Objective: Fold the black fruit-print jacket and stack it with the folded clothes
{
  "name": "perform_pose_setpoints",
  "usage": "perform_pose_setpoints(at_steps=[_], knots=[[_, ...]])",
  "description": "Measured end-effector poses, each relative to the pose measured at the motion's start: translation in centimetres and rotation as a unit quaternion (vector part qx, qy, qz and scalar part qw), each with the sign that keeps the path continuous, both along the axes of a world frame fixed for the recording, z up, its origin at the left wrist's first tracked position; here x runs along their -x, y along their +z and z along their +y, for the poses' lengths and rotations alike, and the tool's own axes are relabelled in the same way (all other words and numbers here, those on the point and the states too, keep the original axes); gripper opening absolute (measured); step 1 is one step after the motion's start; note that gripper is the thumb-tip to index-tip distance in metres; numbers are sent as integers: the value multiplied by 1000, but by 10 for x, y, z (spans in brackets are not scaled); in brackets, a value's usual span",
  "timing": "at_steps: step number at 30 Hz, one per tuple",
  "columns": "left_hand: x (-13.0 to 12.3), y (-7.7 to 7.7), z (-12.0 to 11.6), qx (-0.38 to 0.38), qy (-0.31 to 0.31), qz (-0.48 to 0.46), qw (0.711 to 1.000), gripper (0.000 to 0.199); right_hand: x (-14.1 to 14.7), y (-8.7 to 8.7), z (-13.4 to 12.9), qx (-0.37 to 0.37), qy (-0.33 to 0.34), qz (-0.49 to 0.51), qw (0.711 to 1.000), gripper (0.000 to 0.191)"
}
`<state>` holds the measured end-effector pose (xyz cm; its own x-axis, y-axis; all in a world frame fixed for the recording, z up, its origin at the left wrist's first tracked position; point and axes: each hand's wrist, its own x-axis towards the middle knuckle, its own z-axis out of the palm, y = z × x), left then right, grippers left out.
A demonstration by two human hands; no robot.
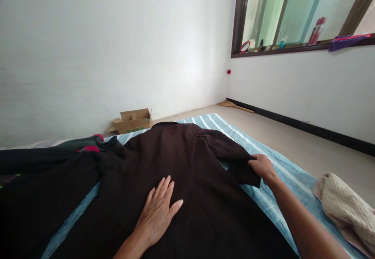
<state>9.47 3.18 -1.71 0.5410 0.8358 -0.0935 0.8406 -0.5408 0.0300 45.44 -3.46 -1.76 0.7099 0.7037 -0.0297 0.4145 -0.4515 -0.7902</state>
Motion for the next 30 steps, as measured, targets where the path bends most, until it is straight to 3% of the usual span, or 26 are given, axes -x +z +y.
perform_pose_setpoints(at_steps=[4, 6, 8, 11, 15, 19, 25, 30], knots=[[0, -1, 2, -2, 1, -2, 1000, 69, -23, 44, 46, -119, -79, -6, 990, 24], [1, -3, 3, -4, 2, -4, 1000, 68, -32, 65, 72, -175, -87, -4, 981, 37], [1, -5, 4, -9, 3, -6, 1000, 68, -34, 74, 92, -195, -73, 19, 978, 47], [2, -6, 4, -11, 3, -5, 1000, 67, -20, 59, 102, -143, -40, 71, 986, 51], [2, -5, 3, -7, 4, -14, 1000, 65, 16, 15, 99, 11, 39, 144, 989, 16], [1, -5, 2, -7, 8, -15, 1000, 65, 45, -1, 115, 91, 103, 196, 971, 28], [0, 1, 1, 21, 20, -4, 1000, 67, 70, 6, 155, 69, 135, 243, 958, 35], [0, 1, 1, 28, 20, -15, 999, 67, 77, -2, 167, 9, 142, 268, 953, 28]])
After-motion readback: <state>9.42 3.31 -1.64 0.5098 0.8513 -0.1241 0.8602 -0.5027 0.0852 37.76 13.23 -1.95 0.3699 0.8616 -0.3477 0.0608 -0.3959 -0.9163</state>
